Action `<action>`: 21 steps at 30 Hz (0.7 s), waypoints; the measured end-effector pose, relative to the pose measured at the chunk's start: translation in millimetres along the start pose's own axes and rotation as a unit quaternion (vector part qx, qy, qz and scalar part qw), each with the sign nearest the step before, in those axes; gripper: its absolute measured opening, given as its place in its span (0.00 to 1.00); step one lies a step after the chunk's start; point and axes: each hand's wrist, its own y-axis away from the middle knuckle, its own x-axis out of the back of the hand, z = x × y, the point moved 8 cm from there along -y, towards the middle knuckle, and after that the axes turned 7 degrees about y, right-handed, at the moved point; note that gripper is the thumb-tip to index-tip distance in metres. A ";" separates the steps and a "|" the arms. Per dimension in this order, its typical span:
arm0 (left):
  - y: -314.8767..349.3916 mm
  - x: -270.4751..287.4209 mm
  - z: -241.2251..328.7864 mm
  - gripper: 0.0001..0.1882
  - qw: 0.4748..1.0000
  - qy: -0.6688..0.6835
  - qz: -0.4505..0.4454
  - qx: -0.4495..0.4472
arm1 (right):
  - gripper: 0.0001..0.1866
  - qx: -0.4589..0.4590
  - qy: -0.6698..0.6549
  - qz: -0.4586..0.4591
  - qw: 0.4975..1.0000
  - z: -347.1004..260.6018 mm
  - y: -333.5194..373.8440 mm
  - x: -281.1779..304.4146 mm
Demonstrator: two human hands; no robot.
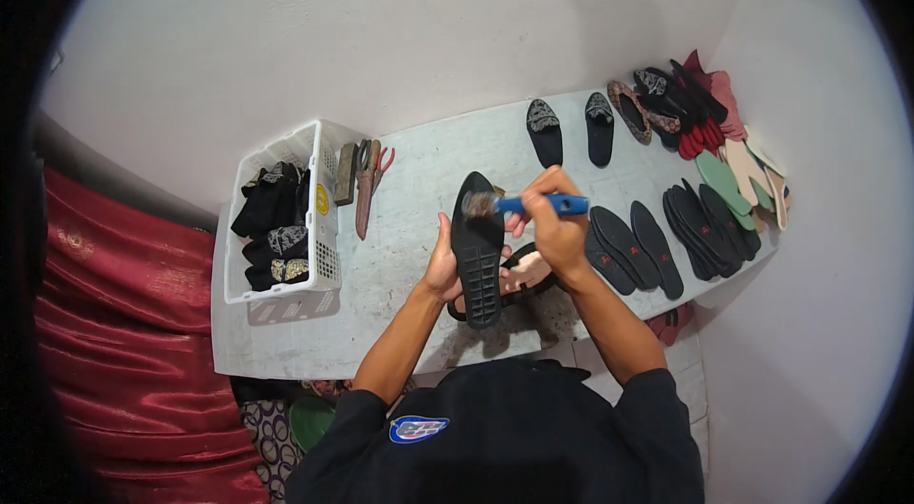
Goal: The person applies adhesive to a shoe sole using a brush, attaches the sole to the shoe upper, and hammers the sole to secure the bond.
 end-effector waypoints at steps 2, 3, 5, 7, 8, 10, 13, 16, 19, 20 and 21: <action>1.9 -3.3 -6.1 0.50 0.997 0.035 -0.057 0.031 | 0.05 0.031 0.002 0.037 0.999 -2.2 -9.1 4.3; 2.8 -5.3 -7.7 0.49 0.998 0.024 -0.045 0.038 | 0.05 0.030 0.020 0.064 0.997 -2.1 -10.0 4.0; 0.1 -12.1 -5.5 0.48 0.998 0.058 -0.029 0.027 | 0.05 0.027 0.047 0.060 0.997 2.4 -2.4 -1.0; -1.5 -4.2 -3.7 0.48 0.995 0.094 -0.013 0.009 | 0.05 0.060 0.065 0.007 0.996 2.1 15.4 -13.8; -2.1 3.9 -5.4 0.46 0.993 0.096 -0.068 0.008 | 0.06 0.080 0.068 -0.016 0.994 -0.6 23.6 -19.7; 3.3 -3.9 0.1 0.44 0.988 0.100 -0.121 0.008 | 0.06 0.060 0.060 -0.039 0.996 3.2 30.3 -18.2; 5.2 4.1 -2.2 0.46 0.996 0.043 -0.068 0.033 | 0.05 -0.009 0.041 -0.103 0.994 13.4 28.2 -19.1; 4.3 7.1 -2.6 0.46 0.997 0.080 -0.012 0.017 | 0.05 0.019 0.011 0.014 1.000 -1.5 6.7 -7.2; 1.1 -0.3 -4.6 0.46 0.991 0.115 -0.060 0.017 | 0.04 0.017 0.025 0.027 0.999 -0.5 13.9 -17.5; 0.7 0.1 -6.4 0.46 0.988 0.132 -0.073 0.028 | 0.04 0.013 0.040 0.015 0.999 1.4 20.9 -21.6; 1.9 -1.4 -2.6 0.48 0.989 0.116 -0.090 0.016 | 0.04 0.076 0.057 -0.012 0.995 -1.7 28.2 -23.8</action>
